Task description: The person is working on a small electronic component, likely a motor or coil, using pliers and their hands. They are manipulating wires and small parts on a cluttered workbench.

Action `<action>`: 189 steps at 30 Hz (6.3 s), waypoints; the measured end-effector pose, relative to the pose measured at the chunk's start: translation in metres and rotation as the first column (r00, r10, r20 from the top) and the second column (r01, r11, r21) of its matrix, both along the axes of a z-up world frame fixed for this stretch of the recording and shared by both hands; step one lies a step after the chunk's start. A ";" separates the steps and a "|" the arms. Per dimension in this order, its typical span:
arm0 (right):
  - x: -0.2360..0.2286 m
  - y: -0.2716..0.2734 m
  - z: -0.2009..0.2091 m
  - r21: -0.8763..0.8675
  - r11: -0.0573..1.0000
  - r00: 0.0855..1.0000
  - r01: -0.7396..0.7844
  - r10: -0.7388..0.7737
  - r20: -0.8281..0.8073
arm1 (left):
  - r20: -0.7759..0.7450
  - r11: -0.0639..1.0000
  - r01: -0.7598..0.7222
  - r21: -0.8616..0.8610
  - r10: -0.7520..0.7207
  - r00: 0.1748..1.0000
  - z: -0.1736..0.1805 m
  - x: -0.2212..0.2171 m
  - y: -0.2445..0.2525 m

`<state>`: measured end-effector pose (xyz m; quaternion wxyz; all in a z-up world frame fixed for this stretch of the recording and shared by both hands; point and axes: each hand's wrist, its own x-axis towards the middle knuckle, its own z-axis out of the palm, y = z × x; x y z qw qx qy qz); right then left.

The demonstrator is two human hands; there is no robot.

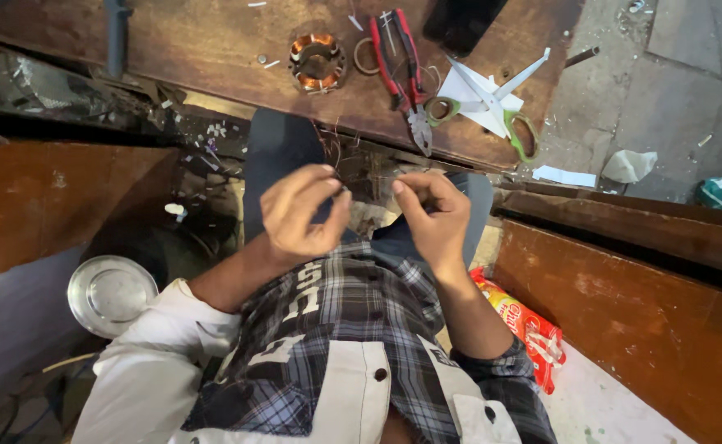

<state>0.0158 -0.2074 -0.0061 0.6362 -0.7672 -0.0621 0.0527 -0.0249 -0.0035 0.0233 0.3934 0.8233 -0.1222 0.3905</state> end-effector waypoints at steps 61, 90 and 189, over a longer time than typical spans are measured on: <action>-0.028 -0.044 0.049 -0.108 0.990 0.948 0.085 -0.047 0.314 | -0.531 0.906 0.374 -0.199 -0.420 0.736 0.020 0.014 -0.051; -0.022 -0.041 0.040 -0.307 0.929 0.759 -0.205 0.349 0.549 | -0.710 0.883 0.096 -0.460 -0.431 0.556 0.007 0.024 -0.053; 0.042 -0.199 -0.007 0.784 0.590 0.869 0.193 -0.473 0.142 | -0.704 0.866 -0.017 -0.500 -0.395 0.590 -0.053 -0.005 -0.017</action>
